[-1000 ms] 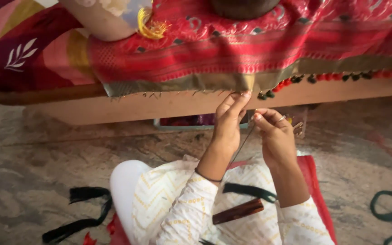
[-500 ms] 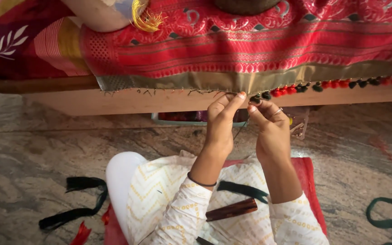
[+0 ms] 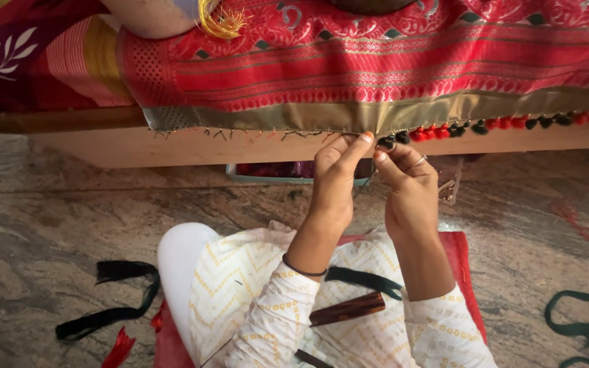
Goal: Attaching decorative tassels and thread work to the edge of a sari.
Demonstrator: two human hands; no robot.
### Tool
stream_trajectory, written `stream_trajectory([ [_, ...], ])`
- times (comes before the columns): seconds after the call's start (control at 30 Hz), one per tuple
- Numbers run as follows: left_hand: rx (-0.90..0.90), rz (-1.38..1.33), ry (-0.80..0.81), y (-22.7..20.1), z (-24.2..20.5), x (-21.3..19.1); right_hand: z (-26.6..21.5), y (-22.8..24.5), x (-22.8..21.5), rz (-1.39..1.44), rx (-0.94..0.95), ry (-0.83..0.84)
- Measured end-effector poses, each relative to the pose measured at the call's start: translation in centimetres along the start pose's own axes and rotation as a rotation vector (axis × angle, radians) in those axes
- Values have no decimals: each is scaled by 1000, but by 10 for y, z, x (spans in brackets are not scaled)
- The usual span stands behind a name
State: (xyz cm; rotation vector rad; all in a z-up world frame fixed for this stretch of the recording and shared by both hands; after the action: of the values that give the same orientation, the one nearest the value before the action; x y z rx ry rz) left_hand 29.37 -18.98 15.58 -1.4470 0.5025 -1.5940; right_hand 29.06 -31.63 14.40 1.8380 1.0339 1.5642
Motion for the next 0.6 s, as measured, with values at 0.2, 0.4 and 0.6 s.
stream_trajectory([
  [0.2,18,-4,-1,1,1,0,-1,1,-1,4,3,-3],
  [0.4,74,31,3,-6,0,2,-7,0,8,196,106,13],
  [0.6,17,-30,-22,7,2,1,-49,72,32,-434,-485,-244],
])
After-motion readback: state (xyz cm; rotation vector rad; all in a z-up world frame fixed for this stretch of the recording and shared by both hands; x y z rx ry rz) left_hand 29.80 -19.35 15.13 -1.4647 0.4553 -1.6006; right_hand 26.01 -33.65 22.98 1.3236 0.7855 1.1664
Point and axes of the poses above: each hand's wrist, its own z-axis towards the middle knuckle, its own x-axis out of the palm, y = z × x, the point moved 9 cm from there along z, towards the middle knuckle, and after that the axes turned 14 degrees about x, right-handed, at the moved point
